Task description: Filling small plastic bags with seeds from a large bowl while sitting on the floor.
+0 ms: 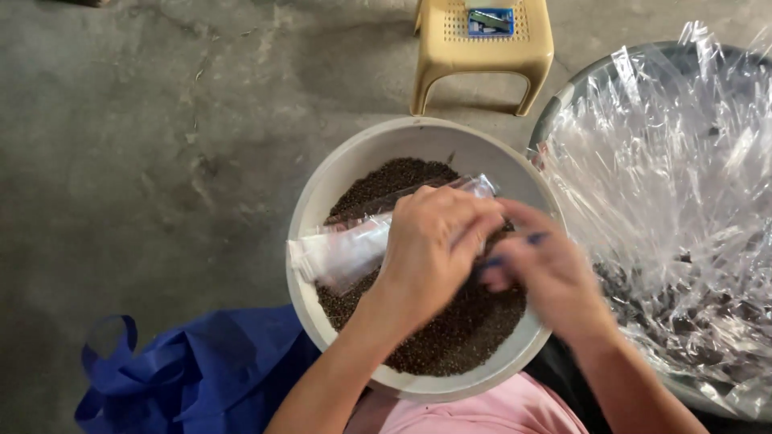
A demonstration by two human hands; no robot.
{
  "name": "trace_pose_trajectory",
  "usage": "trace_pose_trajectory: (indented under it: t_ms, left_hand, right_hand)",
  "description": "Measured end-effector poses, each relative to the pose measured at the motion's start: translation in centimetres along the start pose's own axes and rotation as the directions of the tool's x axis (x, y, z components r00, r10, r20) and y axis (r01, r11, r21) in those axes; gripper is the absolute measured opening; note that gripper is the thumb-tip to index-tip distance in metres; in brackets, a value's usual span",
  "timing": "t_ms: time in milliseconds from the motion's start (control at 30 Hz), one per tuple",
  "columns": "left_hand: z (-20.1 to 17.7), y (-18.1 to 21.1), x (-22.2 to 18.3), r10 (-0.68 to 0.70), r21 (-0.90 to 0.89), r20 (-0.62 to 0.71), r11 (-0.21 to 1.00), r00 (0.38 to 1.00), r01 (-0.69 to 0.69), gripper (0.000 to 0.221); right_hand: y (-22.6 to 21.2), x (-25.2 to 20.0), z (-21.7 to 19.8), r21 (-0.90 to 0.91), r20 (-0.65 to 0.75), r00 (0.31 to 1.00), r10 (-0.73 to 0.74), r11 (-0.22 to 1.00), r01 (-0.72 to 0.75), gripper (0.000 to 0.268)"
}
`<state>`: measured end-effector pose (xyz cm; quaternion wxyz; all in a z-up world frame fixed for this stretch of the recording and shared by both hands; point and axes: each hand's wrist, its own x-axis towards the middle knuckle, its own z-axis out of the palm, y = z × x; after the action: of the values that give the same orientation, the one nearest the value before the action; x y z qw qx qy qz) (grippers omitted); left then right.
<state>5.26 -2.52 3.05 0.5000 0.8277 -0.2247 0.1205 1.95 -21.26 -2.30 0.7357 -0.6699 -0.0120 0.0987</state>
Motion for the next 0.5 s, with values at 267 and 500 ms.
trace_pose_trajectory:
  t_ms: [267, 500]
  left_hand:
    - [-9.1, 9.9, -2.0, -0.182, -0.573, -0.03, 0.809, 0.983, 0.132, 0.027]
    - [-7.0, 5.5, -5.0, -0.303, -0.727, 0.008, 0.653, 0.953, 0.214, 0.038]
  right_hand:
    - [0.8, 4.7, 2.4, -0.438, 0.346, 0.898, 0.271, 0.893, -0.101, 0.024]
    - [6.1, 3.2, 0.7, -0.209, 0.099, 0.867, 0.489, 0.862, -0.462, 0.027]
